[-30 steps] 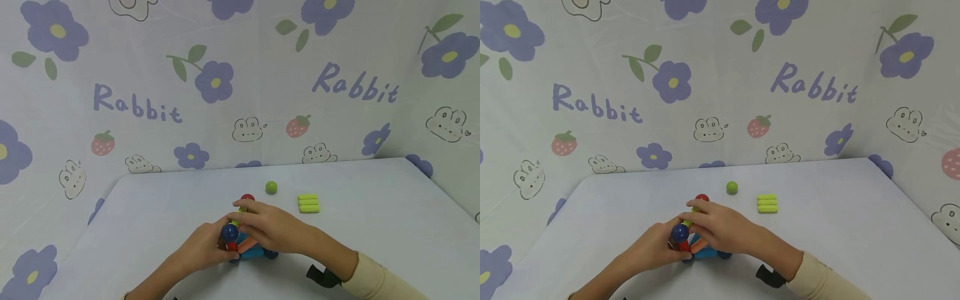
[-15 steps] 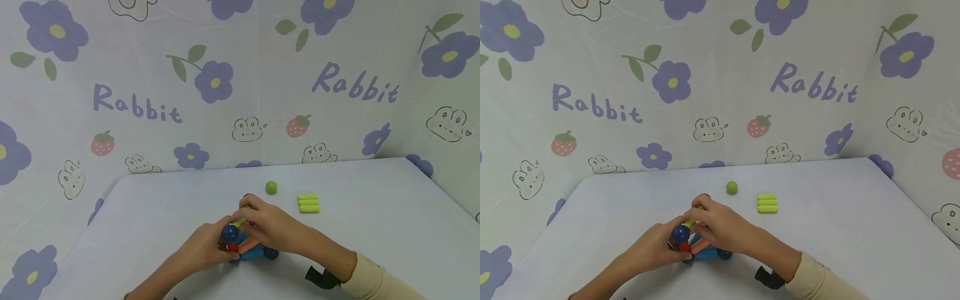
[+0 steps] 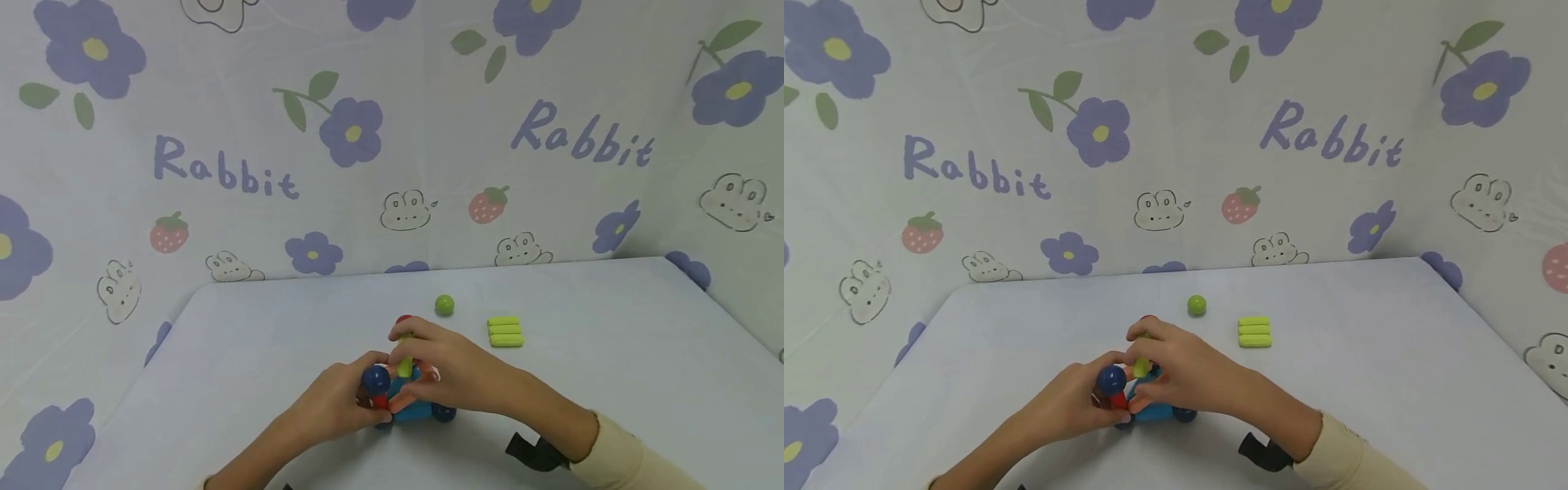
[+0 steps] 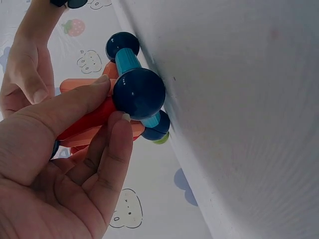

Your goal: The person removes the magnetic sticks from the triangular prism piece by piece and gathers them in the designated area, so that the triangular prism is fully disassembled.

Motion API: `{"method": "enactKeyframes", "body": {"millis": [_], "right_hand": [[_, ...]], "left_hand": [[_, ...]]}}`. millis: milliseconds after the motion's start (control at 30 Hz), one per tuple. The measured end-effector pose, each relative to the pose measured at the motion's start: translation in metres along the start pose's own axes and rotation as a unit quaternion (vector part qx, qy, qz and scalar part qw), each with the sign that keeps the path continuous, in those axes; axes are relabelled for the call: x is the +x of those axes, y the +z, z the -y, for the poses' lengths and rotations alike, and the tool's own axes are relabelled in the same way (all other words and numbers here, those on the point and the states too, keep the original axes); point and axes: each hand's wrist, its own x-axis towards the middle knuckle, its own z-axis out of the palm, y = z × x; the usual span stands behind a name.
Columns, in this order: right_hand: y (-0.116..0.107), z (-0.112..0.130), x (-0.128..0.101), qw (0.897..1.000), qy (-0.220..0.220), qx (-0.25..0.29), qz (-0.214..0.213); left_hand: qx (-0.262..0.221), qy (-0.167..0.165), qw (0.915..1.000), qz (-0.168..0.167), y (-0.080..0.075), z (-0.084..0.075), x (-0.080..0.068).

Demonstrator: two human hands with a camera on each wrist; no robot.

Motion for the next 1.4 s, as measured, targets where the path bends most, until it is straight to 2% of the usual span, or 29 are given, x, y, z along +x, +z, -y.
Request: {"method": "enactKeyframes", "body": {"millis": [133,267,400,567,700,900,1133,1400], "right_hand": [[-0.012,-0.001,-0.010,1.000,0.014,0.006,0.013],[-0.017,-0.011,-0.021,0.999,0.029,-0.008,0.011],[-0.023,-0.027,-0.033,0.997,0.073,-0.026,0.019],[-0.035,-0.045,-0.054,0.984,0.155,-0.074,0.049],[-0.045,-0.063,-0.067,0.972,0.208,-0.092,0.067],[-0.052,-0.083,-0.076,0.955,0.271,-0.072,0.098],[-0.049,-0.097,-0.083,0.948,0.303,-0.032,0.086],[-0.052,-0.101,-0.087,0.953,0.292,-0.029,0.076]], "left_hand": [[-0.001,-0.012,0.9999,0.007,0.001,-0.002,0.002],[0.003,-0.045,0.9989,0.016,0.000,-0.004,0.003],[0.015,-0.074,0.9970,0.015,-0.002,-0.004,0.002],[0.020,-0.071,0.9972,0.013,-0.002,-0.003,0.000],[0.020,-0.066,0.9975,0.011,-0.002,-0.002,0.000],[0.016,-0.073,0.9972,0.013,-0.001,-0.002,0.001],[0.026,-0.079,0.9964,0.013,-0.002,-0.005,0.002],[0.018,-0.060,0.9980,0.013,0.000,-0.005,0.002]]}}
